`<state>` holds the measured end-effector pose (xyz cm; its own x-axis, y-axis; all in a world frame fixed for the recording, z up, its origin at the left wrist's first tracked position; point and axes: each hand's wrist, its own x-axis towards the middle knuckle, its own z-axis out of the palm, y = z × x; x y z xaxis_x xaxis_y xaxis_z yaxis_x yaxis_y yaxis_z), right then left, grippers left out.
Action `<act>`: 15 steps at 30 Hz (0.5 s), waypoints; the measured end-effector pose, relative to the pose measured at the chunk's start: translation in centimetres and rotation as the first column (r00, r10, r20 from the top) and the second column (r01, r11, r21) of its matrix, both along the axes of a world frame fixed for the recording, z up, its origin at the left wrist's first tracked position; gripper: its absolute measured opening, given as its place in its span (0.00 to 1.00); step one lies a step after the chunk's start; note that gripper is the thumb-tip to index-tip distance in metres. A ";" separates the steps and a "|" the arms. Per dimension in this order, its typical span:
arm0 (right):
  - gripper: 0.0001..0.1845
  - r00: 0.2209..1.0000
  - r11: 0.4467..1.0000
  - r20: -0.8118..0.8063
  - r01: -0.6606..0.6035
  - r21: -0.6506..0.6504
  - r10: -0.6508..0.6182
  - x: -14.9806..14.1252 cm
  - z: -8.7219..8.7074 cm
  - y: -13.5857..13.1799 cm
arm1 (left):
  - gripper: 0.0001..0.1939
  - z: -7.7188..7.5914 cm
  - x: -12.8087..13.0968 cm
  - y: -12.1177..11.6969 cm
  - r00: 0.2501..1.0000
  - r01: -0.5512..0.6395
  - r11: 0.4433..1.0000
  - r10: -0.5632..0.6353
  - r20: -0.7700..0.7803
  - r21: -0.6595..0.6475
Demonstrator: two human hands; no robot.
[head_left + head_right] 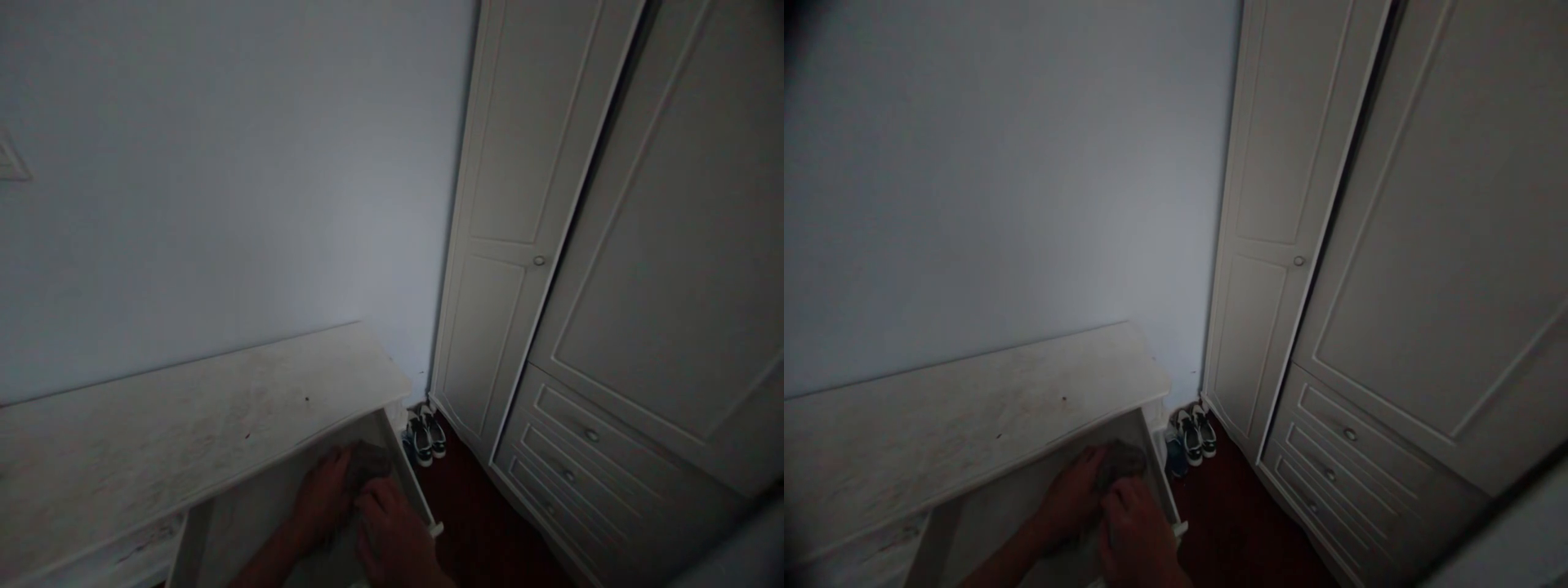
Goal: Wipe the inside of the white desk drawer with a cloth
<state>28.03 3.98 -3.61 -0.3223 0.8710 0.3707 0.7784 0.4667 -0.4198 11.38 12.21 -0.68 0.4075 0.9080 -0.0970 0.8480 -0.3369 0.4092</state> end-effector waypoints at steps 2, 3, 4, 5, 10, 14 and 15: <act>0.16 1.000 1.000 0.020 -0.022 -0.010 0.022 -0.2 -0.4 0.2 | 0.29 0.4 1.0 2.1 0.981 -0.189 0.981 0.186 0.064 0.050; 0.16 0.999 0.999 0.032 -0.038 -0.014 0.039 -0.2 -0.6 0.3 | 0.28 0.5 1.8 3.0 0.958 -0.278 0.957 0.272 0.087 0.076; 0.15 0.997 0.998 0.044 -0.055 -0.017 0.055 -0.2 -0.8 0.4 | 0.29 0.6 2.6 3.8 0.936 -0.346 0.933 0.337 0.099 0.100; 0.14 0.996 0.998 0.054 -0.067 -0.019 0.068 -0.2 -1.0 0.5 | 0.30 0.6 3.5 4.4 0.916 -0.398 0.909 0.387 0.105 0.120; 0.15 0.996 0.998 0.057 -0.061 0.001 0.061 -0.4 -1.9 0.8 | 0.30 0.0 6.5 5.3 0.908 -0.409 0.897 0.382 0.170 0.169; 0.12 0.992 0.995 0.106 -0.075 0.067 0.067 -0.4 -2.1 0.4 | 0.24 -0.6 4.6 4.1 0.959 -0.153 0.987 0.138 0.248 0.044; 0.11 0.992 0.993 0.109 -0.076 0.085 0.066 -0.4 -2.0 0.2 | 0.22 -0.8 4.0 3.5 0.964 -0.078 0.997 0.076 0.255 -0.003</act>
<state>27.64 4.16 -5.64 -0.4234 0.8097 0.4063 0.7799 0.5540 -0.2913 15.33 15.72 -1.44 0.3467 0.9380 0.0075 0.7398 -0.2784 0.6125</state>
